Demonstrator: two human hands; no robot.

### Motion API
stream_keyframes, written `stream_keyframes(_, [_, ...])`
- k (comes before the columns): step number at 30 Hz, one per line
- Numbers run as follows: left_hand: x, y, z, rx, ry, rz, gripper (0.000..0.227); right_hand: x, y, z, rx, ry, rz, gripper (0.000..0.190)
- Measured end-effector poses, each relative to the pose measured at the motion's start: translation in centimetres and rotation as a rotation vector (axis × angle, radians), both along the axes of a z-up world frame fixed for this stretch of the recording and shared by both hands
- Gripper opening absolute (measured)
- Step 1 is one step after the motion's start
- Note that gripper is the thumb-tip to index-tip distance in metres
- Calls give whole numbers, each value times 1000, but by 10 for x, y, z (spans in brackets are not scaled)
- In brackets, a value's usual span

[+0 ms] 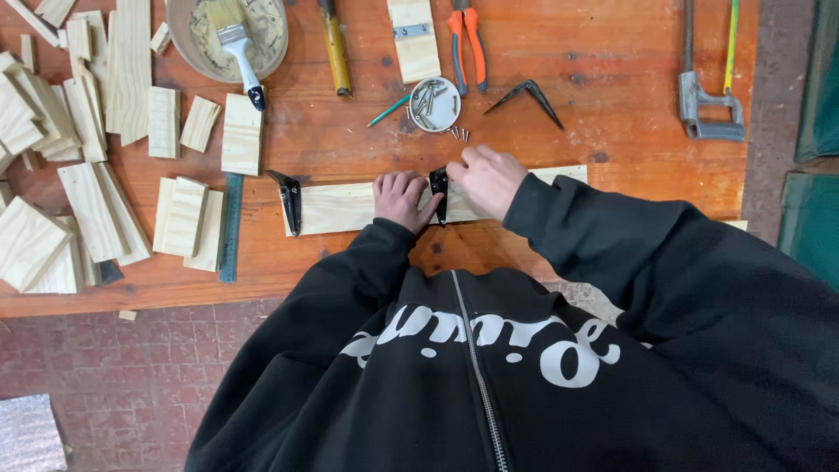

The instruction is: The person attaches black metal corner brackets to a long wooden plank using a screwdriver. They position each bracket, insert screws, and tighten them one by one. The workspace contains various tools and wood pieces.

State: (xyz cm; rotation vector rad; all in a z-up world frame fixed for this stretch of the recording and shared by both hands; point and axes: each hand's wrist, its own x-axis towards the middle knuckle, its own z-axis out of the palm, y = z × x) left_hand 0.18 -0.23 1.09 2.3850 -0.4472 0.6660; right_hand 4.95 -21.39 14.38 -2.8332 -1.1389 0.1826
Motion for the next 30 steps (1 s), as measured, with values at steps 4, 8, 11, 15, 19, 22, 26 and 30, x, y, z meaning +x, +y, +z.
stream_keyframes(4, [1,0,0,-3,9,8,33,6,-10,-16,-7,-101,77,16])
stream_keyframes(8, [1,-2,-3,-4,9,14,34,8,-14,-15,-9,-83,64,17])
stream_keyframes(11, [-1,-1,-7,15,11,14,34,3,-3,-7,-20,8,-54,26])
stream_keyframes(15, [2,-1,-4,-1,20,16,33,4,13,-10,-123,108,-255,38])
stream_keyframes(19, [0,-1,0,-9,12,8,33,8,22,-19,-199,146,-456,46])
stream_keyframes(22, [1,-1,-2,-6,25,1,33,3,13,-6,-224,212,-466,49])
stream_keyframes(26, [-1,-2,-1,-14,28,2,33,-8,3,18,-95,162,-242,30])
stream_keyframes(30, [0,1,-1,-10,20,6,33,-6,-3,13,-13,-43,-39,20])
